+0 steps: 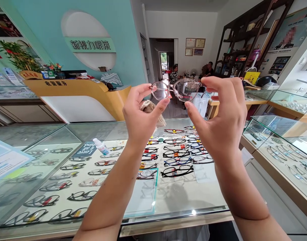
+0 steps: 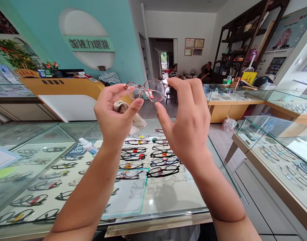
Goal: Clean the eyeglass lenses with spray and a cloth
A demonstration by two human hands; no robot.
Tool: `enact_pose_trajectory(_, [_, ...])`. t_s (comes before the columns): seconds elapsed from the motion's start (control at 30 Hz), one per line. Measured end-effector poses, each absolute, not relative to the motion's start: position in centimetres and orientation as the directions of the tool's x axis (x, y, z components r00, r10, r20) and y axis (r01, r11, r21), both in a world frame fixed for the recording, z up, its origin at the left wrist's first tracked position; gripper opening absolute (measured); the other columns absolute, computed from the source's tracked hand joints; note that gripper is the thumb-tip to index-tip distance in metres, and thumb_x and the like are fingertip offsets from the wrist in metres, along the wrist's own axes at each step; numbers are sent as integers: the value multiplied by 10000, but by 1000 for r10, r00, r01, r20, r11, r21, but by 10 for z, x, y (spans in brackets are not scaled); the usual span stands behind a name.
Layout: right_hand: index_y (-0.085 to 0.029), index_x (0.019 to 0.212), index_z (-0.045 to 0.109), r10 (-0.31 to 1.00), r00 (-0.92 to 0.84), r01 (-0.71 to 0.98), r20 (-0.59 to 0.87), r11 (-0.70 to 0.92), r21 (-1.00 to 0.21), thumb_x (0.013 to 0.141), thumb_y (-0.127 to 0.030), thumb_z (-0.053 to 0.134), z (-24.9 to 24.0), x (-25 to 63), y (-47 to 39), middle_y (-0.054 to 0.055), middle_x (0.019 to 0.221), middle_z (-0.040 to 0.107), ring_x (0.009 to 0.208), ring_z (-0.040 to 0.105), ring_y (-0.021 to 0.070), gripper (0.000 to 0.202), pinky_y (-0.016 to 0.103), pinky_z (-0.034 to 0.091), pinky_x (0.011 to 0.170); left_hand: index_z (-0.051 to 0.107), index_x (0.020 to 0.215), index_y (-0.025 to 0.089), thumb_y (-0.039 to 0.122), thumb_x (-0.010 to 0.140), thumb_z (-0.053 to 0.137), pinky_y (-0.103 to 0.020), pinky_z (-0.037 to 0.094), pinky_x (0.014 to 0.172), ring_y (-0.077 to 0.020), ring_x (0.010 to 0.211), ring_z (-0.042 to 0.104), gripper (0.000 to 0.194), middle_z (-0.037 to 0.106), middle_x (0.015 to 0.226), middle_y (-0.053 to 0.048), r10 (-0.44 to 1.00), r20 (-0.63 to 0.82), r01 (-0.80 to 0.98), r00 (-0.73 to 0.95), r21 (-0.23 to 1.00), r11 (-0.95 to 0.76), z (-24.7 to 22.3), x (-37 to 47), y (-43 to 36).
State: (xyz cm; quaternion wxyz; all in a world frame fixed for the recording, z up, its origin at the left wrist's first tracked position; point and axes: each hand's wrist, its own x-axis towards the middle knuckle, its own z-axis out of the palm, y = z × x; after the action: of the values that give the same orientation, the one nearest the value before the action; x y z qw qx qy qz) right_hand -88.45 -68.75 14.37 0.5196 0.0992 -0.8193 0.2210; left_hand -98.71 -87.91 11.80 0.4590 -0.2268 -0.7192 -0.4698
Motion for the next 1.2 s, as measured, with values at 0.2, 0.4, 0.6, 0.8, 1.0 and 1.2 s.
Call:
enact_pose_trajectory(0.2, [-322,1564,653,105,-423,-507,900,796,-331,1113,-310,590,142,-891,-686,144,1573,669,1464,661,366,456,595,650,1140,593,1492,394,784,957,788,-531,683,953,-389,1503,651,690,693,1520,-122,-150,921,786,-358,385,484,113,-991,-877])
enact_pose_trajectory(0.4, [-294,1517,716,130,-462,-596,878,687,-415,1149,-363,534,141,-895,-684,102,1527,740,1354,747,305,416,501,680,1069,573,1506,348,851,969,717,-564,654,933,-420,1598,536,750,659,1552,-104,-213,922,789,-322,386,479,116,-987,-876])
enact_pose_trajectory(0.6, [-320,1509,746,184,-519,-552,835,673,-492,1169,-434,462,142,-909,-680,110,1439,781,1306,766,322,458,552,661,1079,594,1456,336,882,929,730,-578,643,905,-424,1554,574,771,675,1539,-101,-224,914,791,-339,406,458,117,-981,-874])
enact_pose_trajectory(0.8, [-303,1474,770,193,-550,-564,813,632,-531,1155,-500,482,139,-934,-671,118,1365,807,1175,799,293,473,517,672,997,607,1470,309,928,943,663,-618,644,917,-426,1569,550,815,674,1518,-126,-198,936,758,-290,351,550,109,-984,-874])
enact_pose_trajectory(1.0, [-322,1525,741,152,-522,-545,839,697,-466,1134,-554,527,138,-936,-670,113,1379,788,1179,795,294,503,485,683,939,616,1439,289,957,929,645,-637,638,914,-451,1613,493,841,674,1494,-140,-178,927,771,-330,373,517,110,-986,-875])
enact_pose_trajectory(1.2, [-340,1552,718,177,-511,-546,841,689,-476,1129,-540,540,138,-932,-672,113,1374,775,1185,783,314,500,506,692,917,616,1419,287,977,902,666,-611,654,895,-449,1606,506,864,656,1513,-145,-211,929,767,-303,369,524,112,-985,-876])
